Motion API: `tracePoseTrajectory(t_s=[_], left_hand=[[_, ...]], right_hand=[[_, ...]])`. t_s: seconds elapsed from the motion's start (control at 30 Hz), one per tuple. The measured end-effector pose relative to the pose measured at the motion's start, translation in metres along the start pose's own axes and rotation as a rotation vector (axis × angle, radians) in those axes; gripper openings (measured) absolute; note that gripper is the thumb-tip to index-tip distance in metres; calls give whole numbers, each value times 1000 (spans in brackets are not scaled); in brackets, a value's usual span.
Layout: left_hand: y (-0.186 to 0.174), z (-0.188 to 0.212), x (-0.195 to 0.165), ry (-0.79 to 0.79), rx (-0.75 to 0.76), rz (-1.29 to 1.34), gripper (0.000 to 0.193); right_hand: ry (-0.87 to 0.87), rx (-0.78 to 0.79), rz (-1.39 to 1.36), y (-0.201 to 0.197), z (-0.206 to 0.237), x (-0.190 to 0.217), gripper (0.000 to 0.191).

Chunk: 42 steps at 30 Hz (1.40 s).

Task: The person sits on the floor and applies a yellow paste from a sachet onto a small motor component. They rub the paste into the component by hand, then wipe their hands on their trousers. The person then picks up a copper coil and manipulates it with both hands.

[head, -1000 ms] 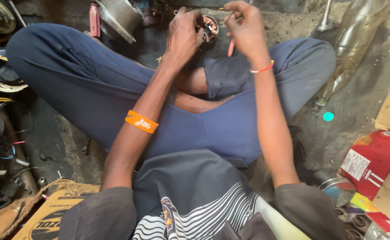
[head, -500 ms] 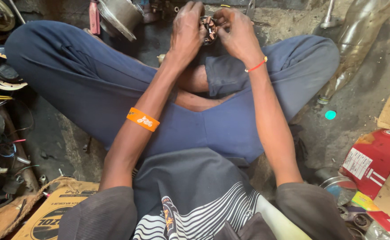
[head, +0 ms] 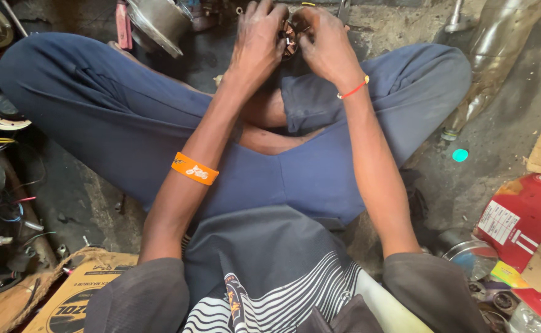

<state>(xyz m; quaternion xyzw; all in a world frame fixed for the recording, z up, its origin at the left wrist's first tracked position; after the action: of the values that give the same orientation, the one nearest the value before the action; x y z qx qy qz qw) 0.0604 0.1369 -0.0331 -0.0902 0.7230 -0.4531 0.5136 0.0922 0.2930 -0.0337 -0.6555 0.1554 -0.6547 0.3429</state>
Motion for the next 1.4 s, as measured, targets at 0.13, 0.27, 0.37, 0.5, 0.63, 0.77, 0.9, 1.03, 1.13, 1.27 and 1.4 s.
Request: tracePoseTrajectory(t_s=[0.13, 0.27, 0.37, 0.5, 0.63, 0.77, 0.9, 1.03, 1.13, 1.27, 1.4], left_hand=[[5, 0, 1, 24, -16, -3, 31], [15, -2, 4, 37, 9, -78, 27], [21, -3, 4, 96, 12, -151, 23], [25, -3, 8, 111, 57, -190, 25], [23, -4, 7, 125, 38, -133, 24], [20, -7, 6, 98, 17, -92, 28], [24, -9, 4, 86, 70, -165, 24], [27, -8, 0, 104, 28, -172, 26], [31, -7, -2, 87, 20, -211, 30], [36, -5, -6, 73, 21, -284, 33], [34, -5, -3, 59, 49, -249, 37]], right_hand=[[-30, 9, 27, 1, 2, 2, 30], [-21, 7, 16, 1, 3, 2, 32], [-22, 16, 57, 2, 2, 2, 32], [0, 37, 69, 4, 1, 0, 30], [-19, 19, 108, 5, 1, 0, 30], [33, 40, 114, 9, 1, -4, 30], [51, 35, 129, 11, 0, -8, 30], [-16, 8, 104, 11, 0, -7, 34], [55, 37, 144, 12, 0, -8, 33], [106, 60, 159, 11, 1, -5, 32], [143, 84, 164, 11, 0, -4, 34]])
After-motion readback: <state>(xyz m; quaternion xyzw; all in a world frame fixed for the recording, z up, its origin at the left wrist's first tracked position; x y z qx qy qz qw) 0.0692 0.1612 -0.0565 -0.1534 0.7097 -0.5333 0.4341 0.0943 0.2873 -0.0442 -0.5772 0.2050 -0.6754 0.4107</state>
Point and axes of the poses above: each hand's wrist, its own z-axis away from the middle knuckle, its own y-axis out of the palm, x = y × z, the point moved 5 cm from there along -z, towards the middle knuckle, and after that the axes turned 7 degrees about x, right-handed, at the moved point
